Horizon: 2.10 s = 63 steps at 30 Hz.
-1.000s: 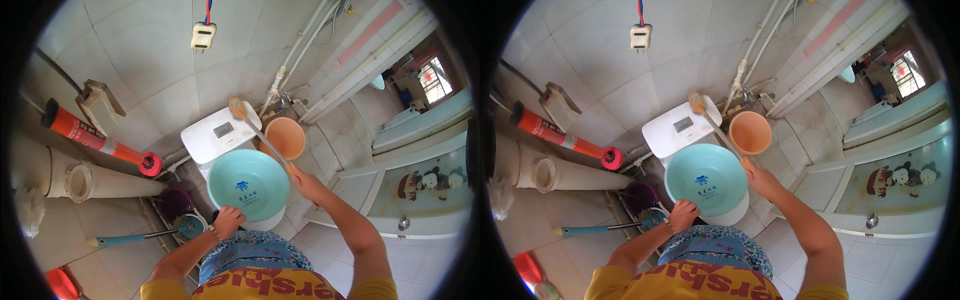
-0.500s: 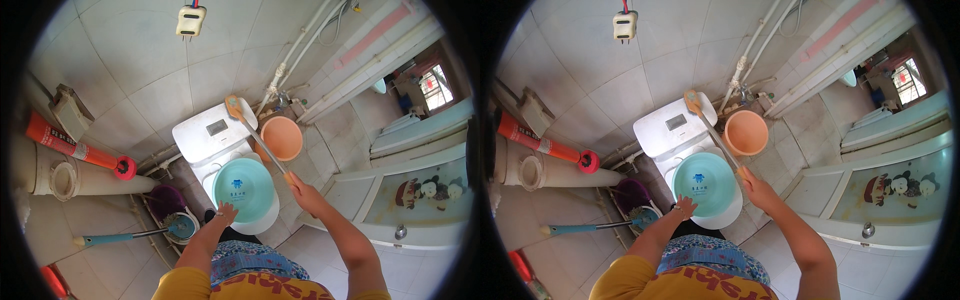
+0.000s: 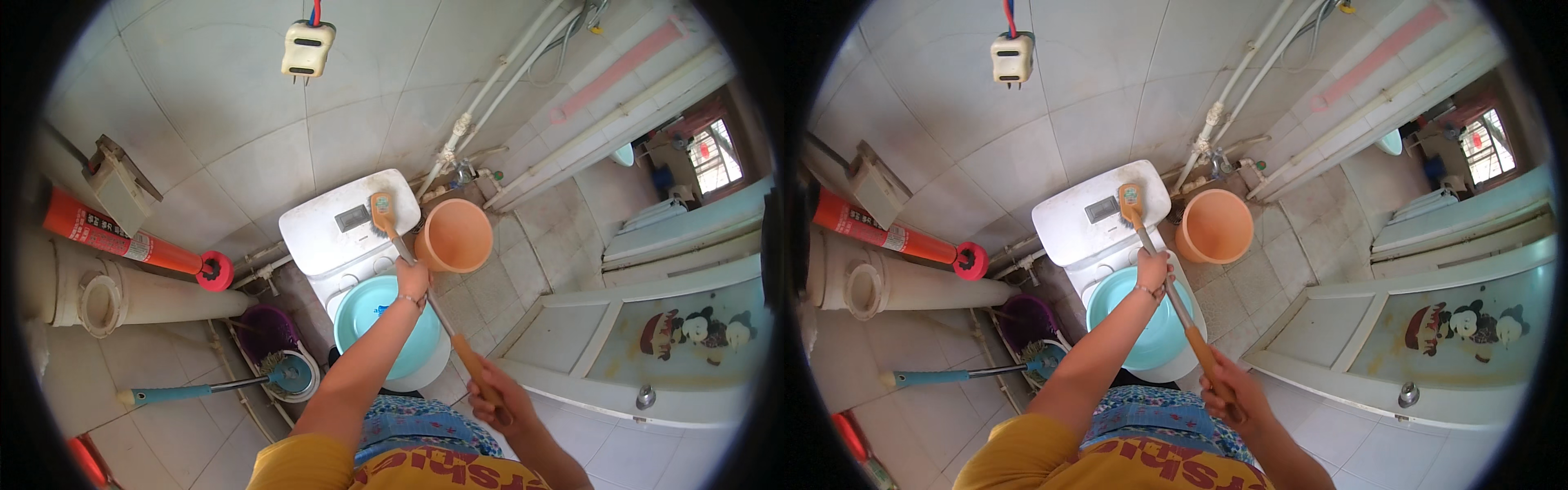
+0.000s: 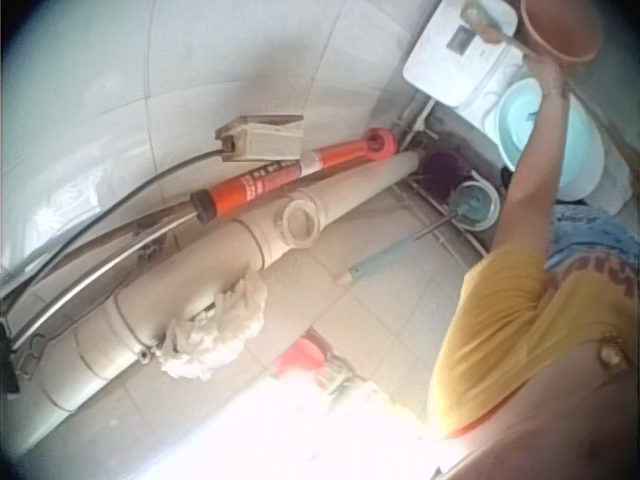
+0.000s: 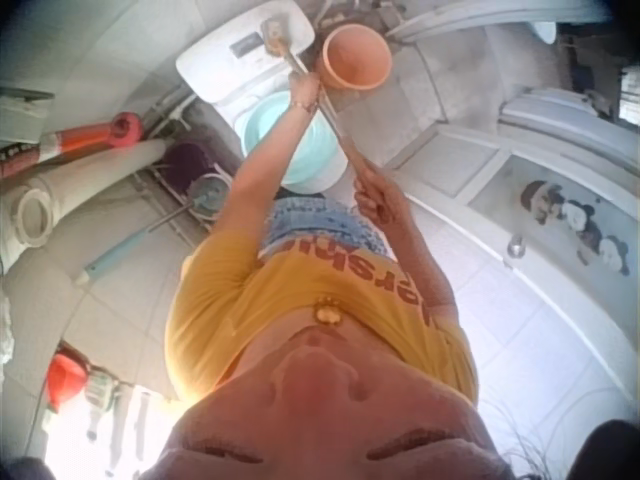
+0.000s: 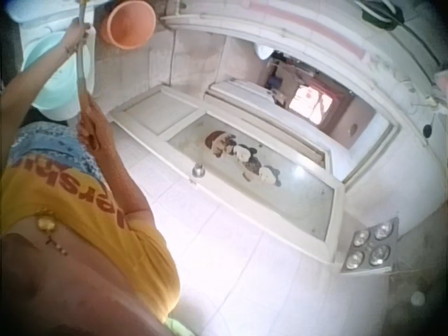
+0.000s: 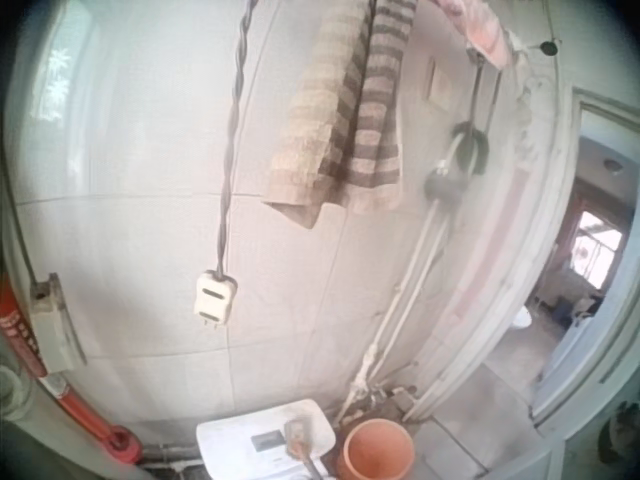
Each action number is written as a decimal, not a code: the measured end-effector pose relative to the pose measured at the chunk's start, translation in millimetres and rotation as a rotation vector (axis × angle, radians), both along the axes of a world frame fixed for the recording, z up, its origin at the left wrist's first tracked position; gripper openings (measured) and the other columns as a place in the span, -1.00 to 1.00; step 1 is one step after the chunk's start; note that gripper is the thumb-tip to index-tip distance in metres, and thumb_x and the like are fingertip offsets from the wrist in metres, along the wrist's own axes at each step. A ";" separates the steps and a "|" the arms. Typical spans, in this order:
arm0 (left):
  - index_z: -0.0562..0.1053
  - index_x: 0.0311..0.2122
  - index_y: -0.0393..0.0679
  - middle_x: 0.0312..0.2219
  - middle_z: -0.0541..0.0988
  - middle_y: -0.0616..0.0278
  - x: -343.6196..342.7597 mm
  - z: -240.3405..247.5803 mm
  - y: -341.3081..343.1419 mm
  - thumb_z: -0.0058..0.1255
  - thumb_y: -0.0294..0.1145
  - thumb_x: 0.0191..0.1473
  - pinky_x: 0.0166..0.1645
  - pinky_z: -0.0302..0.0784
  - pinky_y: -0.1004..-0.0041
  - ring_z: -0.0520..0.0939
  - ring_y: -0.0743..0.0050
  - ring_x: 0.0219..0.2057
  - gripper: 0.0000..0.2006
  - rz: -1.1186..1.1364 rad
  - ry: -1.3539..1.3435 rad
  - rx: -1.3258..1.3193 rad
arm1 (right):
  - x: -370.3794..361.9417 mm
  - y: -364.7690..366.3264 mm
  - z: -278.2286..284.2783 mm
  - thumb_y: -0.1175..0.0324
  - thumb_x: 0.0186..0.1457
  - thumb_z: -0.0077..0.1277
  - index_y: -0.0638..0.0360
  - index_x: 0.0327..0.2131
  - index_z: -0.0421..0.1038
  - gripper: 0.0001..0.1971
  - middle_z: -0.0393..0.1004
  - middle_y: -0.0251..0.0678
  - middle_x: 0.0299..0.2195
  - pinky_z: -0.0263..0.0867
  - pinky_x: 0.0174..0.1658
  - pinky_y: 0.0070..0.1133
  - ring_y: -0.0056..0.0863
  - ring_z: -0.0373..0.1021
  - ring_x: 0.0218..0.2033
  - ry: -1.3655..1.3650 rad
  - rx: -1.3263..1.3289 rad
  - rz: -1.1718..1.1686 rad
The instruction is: The person cleans the inside and outside of a toilet using a long-handled brush and a liquid from a red bottle, then rinses the toilet with water from a green basin.
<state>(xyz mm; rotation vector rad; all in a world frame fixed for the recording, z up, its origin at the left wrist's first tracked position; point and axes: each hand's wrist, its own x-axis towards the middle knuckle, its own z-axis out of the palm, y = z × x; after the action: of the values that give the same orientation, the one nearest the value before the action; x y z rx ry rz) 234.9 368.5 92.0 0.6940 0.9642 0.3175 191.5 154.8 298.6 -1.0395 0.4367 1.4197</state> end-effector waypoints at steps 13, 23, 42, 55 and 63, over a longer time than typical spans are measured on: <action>-0.17 0.22 -0.06 -0.28 0.40 -0.03 20.9 -50.2 21.3 -0.25 -0.54 -0.09 -0.54 0.39 0.42 0.42 0.36 -0.63 -0.28 -0.083 0.024 0.572 | 11.0 47.6 24.3 0.36 0.15 -0.19 -0.02 0.20 -0.15 -0.43 0.25 -0.33 -0.46 0.00 -0.71 -0.69 -0.66 0.09 -0.73 -0.022 -0.200 0.096; -0.26 0.23 -0.07 -0.26 0.39 -0.03 41.1 -65.5 19.3 -0.26 -0.49 -0.04 -0.54 0.40 0.41 0.43 0.34 -0.61 -0.26 -0.169 0.011 0.646 | 26.9 60.4 12.6 0.37 0.17 -0.24 -0.13 0.23 -0.19 -0.42 0.25 -0.35 -0.47 -0.05 -0.74 -0.67 -0.63 0.08 -0.76 -0.109 -0.253 0.153; -0.21 0.22 -0.22 -0.06 0.32 -0.22 -4.6 -7.8 102.0 -0.27 -0.55 -0.07 -0.05 0.38 0.31 0.47 0.01 -0.15 -0.29 -0.149 0.206 0.312 | 24.2 93.9 -22.0 0.23 0.22 -0.27 -0.23 0.23 -0.21 -0.45 0.19 -0.44 -0.55 0.01 -0.69 -0.73 -0.68 0.07 -0.72 0.020 -0.098 0.257; -0.27 0.22 -0.22 0.01 0.27 -0.16 -44.4 -9.2 118.6 -0.28 -0.61 -0.09 -0.21 0.43 0.35 0.49 0.11 -0.31 -0.25 -0.184 0.194 0.343 | 8.9 103.2 -22.0 0.23 0.23 -0.28 -0.31 0.23 -0.22 -0.45 0.18 -0.44 -0.58 0.04 -0.66 -0.73 -0.66 0.11 -0.69 0.087 -0.049 0.363; -0.28 0.22 -0.25 -0.02 0.25 -0.38 51.1 -8.2 98.3 -0.20 -0.49 -0.09 0.08 0.25 0.32 0.34 -0.14 0.01 -0.21 -0.454 0.217 0.683 | 19.7 105.5 -28.3 0.20 0.24 -0.31 -0.32 0.21 -0.17 -0.50 0.17 -0.44 -0.57 0.01 -0.68 -0.76 -0.68 0.09 -0.72 0.048 -0.091 0.013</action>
<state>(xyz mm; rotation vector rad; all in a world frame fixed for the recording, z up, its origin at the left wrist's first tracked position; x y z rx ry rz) 286.1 466.8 83.8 1.5690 0.8662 0.1638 211.2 260.3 270.3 -1.0849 0.5349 1.4504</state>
